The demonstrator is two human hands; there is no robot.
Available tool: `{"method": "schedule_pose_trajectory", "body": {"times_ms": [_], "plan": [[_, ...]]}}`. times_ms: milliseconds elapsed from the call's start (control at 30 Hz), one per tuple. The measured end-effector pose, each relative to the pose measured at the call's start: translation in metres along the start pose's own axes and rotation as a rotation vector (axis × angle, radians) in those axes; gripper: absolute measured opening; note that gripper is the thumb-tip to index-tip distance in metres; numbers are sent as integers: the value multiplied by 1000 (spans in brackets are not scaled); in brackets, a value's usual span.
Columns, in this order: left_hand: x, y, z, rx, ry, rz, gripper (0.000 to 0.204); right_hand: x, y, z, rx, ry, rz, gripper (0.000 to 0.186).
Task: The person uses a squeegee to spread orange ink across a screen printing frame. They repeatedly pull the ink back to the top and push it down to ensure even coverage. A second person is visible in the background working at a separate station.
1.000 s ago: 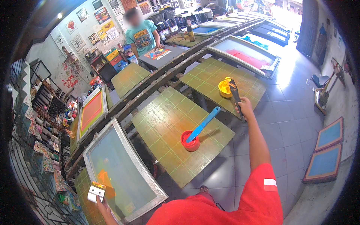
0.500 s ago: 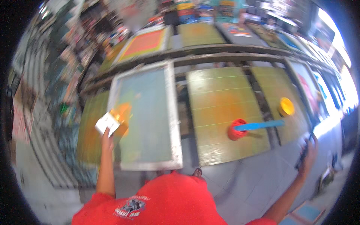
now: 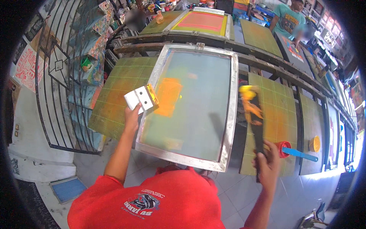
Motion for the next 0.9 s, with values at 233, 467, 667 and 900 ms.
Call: {"method": "schedule_pose_trajectory", "body": {"times_ms": [233, 467, 667, 900], "plan": [[27, 14, 16, 15, 98, 39, 29, -187, 123, 22, 204, -777, 241, 39], [21, 12, -16, 51, 64, 122, 30, -275, 172, -1, 262, -1331, 259, 38], [32, 19, -18, 33, 127, 180, 31, -286, 154, 0, 295, -1463, 209, 38], [10, 57, -40, -58, 353, 269, 33, -272, 133, 6, 214, -1430, 139, 32]]}}
Point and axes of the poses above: each hand's wrist, its own y-axis towards the middle knuckle, its own x-axis out of the back of the hand, z = x × y, the point moved 10 cm from there along y, towards the middle knuckle, and after that the axes turned 14 degrees about z, right-handed, at the moved point
